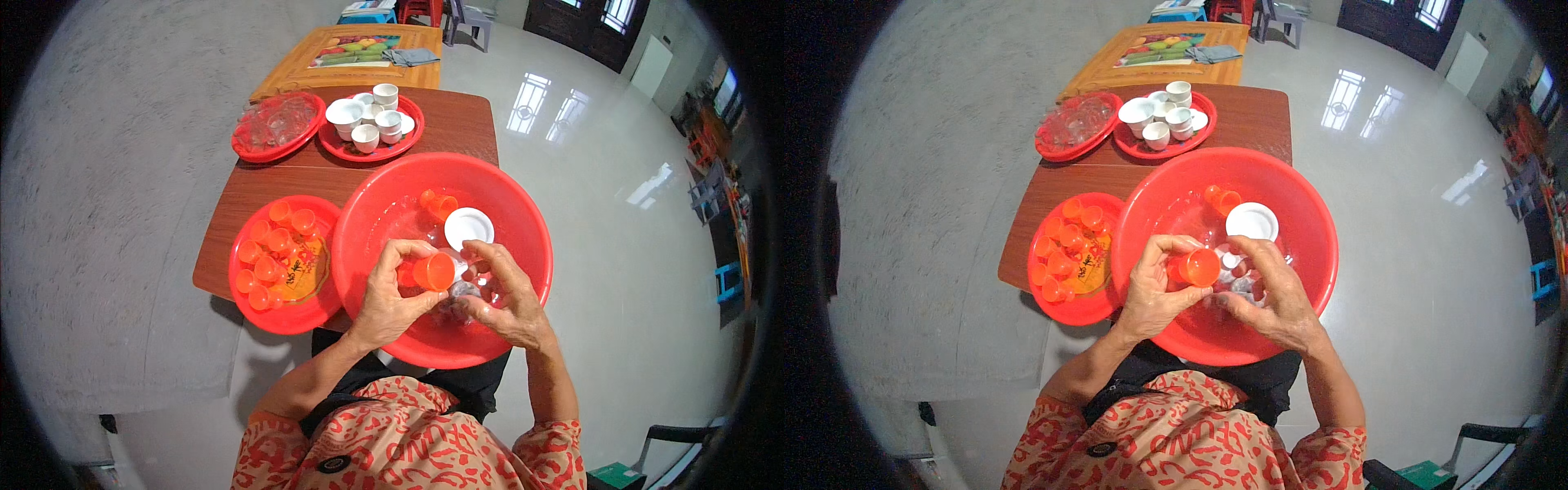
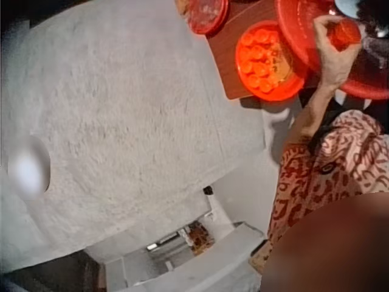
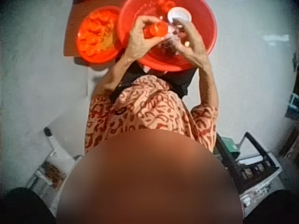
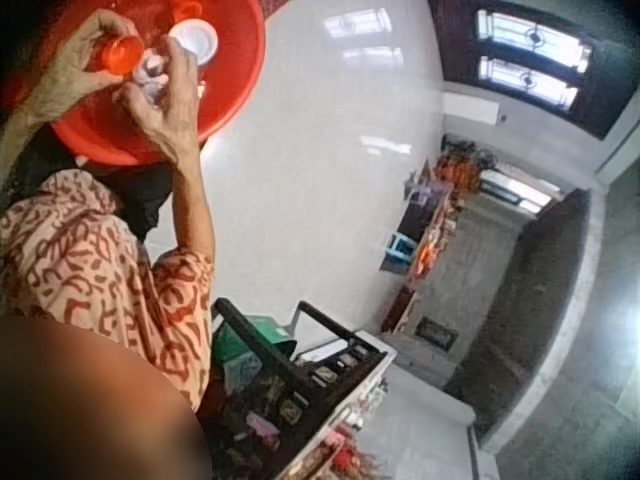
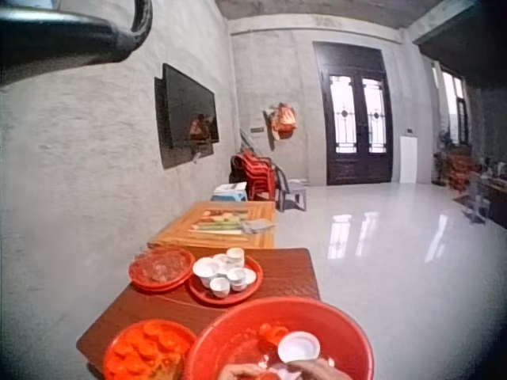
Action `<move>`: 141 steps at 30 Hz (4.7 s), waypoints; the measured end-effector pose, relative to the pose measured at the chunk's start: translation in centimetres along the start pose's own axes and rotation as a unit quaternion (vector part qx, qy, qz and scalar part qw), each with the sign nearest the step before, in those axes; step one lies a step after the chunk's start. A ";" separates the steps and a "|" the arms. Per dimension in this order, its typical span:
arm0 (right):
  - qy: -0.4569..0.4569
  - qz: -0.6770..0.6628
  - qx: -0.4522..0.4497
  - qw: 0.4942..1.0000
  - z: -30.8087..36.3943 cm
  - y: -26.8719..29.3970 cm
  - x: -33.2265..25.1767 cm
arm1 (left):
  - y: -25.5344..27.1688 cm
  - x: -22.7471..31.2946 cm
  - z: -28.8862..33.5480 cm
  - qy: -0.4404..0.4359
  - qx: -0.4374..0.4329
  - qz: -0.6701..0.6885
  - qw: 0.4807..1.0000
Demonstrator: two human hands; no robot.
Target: The person sits on the floor and cleans small orange plastic bottle caps. They pick up each cap from a red basin filled with water, scrub it with a grey cloth, and place the cleaned cap onto a red plate. The process is repeated for multiple caps throughout the video.
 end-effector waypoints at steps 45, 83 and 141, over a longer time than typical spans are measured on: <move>-0.190 -0.143 -0.357 0.903 -0.9 -16.0 -3.9 | 15.3 7.7 9.8 -0.088 0.320 -0.510 0.794; -0.343 -0.177 -0.249 0.889 -2.1 -25.6 1.6 | 20.8 0.0 10.1 -0.048 0.303 -0.642 0.702; 0.230 0.098 0.164 0.954 -1.6 -2.2 -2.9 | 0.0 -7.9 -2.9 0.401 0.094 0.363 0.836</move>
Point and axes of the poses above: each hand's wrist, its own z-axis away from the middle knuckle, its own y-axis out of the back of the hand, x = y × z, the point moved 7 cm from there along -z, towards the middle knuckle, and after that the axes turned 8 degrees about x, right-handed, at the moved point
